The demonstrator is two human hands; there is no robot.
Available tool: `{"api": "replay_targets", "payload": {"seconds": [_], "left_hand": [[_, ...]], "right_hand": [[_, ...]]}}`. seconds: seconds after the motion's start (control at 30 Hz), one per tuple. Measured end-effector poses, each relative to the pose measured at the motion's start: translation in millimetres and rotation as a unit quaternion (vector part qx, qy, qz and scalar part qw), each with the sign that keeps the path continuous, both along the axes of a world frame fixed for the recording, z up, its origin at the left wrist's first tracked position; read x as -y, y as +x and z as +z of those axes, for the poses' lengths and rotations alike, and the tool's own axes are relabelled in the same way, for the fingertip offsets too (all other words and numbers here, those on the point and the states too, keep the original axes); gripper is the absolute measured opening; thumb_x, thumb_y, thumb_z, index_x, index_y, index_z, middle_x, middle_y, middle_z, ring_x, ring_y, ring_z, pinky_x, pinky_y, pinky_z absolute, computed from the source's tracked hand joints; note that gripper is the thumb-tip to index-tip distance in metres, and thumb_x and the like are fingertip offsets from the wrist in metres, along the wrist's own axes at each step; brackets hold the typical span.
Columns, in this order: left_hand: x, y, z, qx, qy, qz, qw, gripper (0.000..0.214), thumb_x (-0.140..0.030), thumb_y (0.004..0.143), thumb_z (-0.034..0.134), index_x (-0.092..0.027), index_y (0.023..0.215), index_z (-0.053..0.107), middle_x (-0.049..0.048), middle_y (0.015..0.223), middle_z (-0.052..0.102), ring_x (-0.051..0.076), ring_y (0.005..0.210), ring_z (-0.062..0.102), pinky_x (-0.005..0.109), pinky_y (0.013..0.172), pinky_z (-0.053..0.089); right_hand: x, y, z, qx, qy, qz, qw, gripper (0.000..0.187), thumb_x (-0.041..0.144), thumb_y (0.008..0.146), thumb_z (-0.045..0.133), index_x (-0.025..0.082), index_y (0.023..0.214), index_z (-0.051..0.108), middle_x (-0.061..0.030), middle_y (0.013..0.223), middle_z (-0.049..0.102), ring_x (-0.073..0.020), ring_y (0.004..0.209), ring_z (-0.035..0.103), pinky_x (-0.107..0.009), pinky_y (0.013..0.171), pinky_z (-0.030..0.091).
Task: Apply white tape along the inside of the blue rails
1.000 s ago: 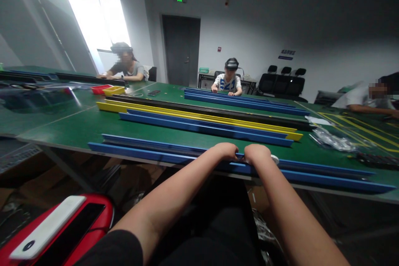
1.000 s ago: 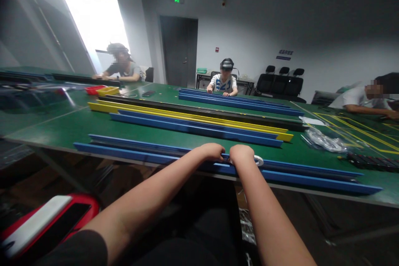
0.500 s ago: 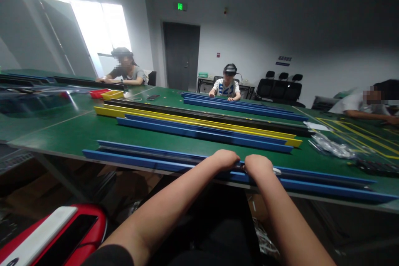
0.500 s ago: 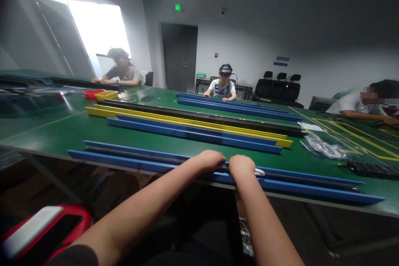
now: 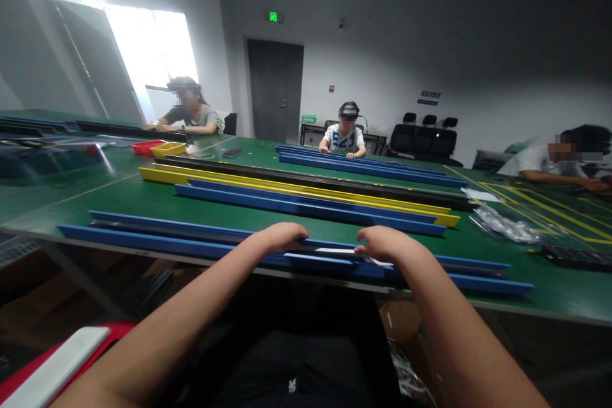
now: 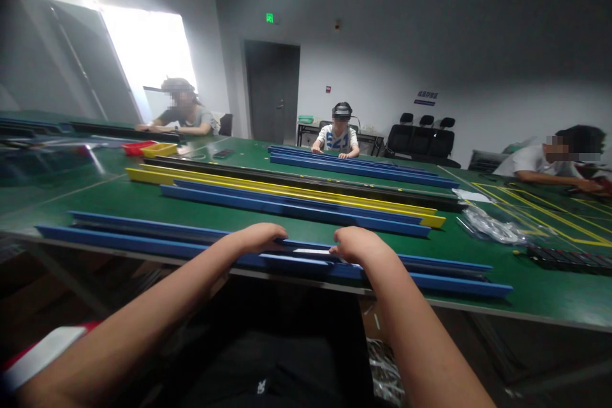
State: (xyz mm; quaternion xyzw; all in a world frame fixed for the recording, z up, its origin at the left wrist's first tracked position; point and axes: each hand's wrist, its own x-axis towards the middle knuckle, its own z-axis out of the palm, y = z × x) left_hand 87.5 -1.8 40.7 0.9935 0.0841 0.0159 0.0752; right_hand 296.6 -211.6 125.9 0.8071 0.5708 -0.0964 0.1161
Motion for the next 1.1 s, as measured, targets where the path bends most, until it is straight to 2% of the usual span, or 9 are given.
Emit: {"api": "replay_targets", "payload": {"seconds": [0.1, 0.2, 0.33, 0.5, 0.73, 0.9, 1.1], "left_hand": [[-16, -20, -1.5, 0.001, -0.004, 0.021, 1.0, 0.021, -0.039, 0.083, 0.06, -0.022, 0.091, 0.068, 0.003, 0.093, 0.07, 0.018, 0.085, 0.063, 0.024, 0.071, 0.042], [-19, -25, -2.1, -0.001, -0.011, 0.045, 0.999, 0.021, -0.039, 0.079, 0.063, -0.022, 0.09, 0.068, 0.0025, 0.091, 0.07, 0.018, 0.082, 0.063, 0.024, 0.067, 0.04], [-17, -21, -3.0, -0.01, -0.023, 0.076, 0.997, 0.023, -0.041, 0.077, 0.062, -0.024, 0.091, 0.069, 0.0011, 0.086, 0.07, 0.017, 0.074, 0.061, 0.025, 0.062, 0.038], [-17, -20, -2.9, -0.019, -0.032, 0.082, 0.996, 0.025, -0.041, 0.076, 0.06, -0.025, 0.094, 0.069, 0.001, 0.087, 0.071, 0.018, 0.074, 0.061, 0.025, 0.062, 0.038], [-10, -17, 3.2, -0.039, -0.018, 0.099, 0.994, 0.027, -0.04, 0.075, 0.058, -0.026, 0.095, 0.068, 0.003, 0.092, 0.073, 0.021, 0.078, 0.064, 0.027, 0.063, 0.041], [-4, -14, 5.5, -0.057, -0.01, 0.134, 0.989, 0.028, -0.042, 0.074, 0.057, -0.025, 0.093, 0.068, 0.0044, 0.089, 0.072, 0.022, 0.078, 0.065, 0.028, 0.064, 0.043], [6, -5, 7.1, -0.058, 0.007, 0.166, 0.984, 0.028, -0.046, 0.072, 0.059, -0.024, 0.088, 0.068, 0.0062, 0.087, 0.072, 0.023, 0.079, 0.066, 0.028, 0.061, 0.044]], "right_hand": [[-7, 5, 0.8, 0.038, -0.016, -0.03, 0.999, 0.051, 0.056, 0.08, 0.064, 0.018, 0.113, 0.072, -0.0182, 0.116, 0.069, -0.0342, 0.108, 0.064, -0.041, 0.085, 0.049], [-15, 10, -7.4, 0.062, -0.041, -0.063, 0.995, 0.052, 0.058, 0.077, 0.067, 0.013, 0.103, 0.075, -0.0212, 0.109, 0.07, -0.036, 0.103, 0.066, -0.043, 0.082, 0.051], [-22, 10, -25.3, 0.08, -0.055, -0.08, 0.992, 0.047, 0.053, 0.075, 0.07, 0.015, 0.102, 0.076, -0.0208, 0.111, 0.07, -0.0354, 0.104, 0.066, -0.043, 0.082, 0.052], [-20, 12, -39.6, 0.09, -0.041, -0.057, 0.993, 0.037, 0.046, 0.079, 0.068, 0.017, 0.1, 0.077, -0.0208, 0.11, 0.071, -0.0337, 0.103, 0.067, -0.043, 0.086, 0.051], [-15, 14, -45.0, 0.096, -0.018, -0.033, 0.995, 0.038, 0.042, 0.081, 0.064, 0.014, 0.102, 0.076, -0.0223, 0.108, 0.071, -0.0343, 0.102, 0.067, -0.045, 0.087, 0.05], [-16, 8, -47.8, 0.099, -0.008, -0.049, 0.994, 0.029, 0.027, 0.081, 0.061, 0.013, 0.101, 0.077, -0.0217, 0.107, 0.072, -0.0324, 0.1, 0.068, -0.044, 0.084, 0.051], [-17, 4, -49.4, 0.098, 0.001, -0.067, 0.993, 0.031, 0.013, 0.079, 0.056, 0.012, 0.102, 0.077, -0.0209, 0.106, 0.072, -0.0322, 0.099, 0.068, -0.043, 0.082, 0.052]]}}
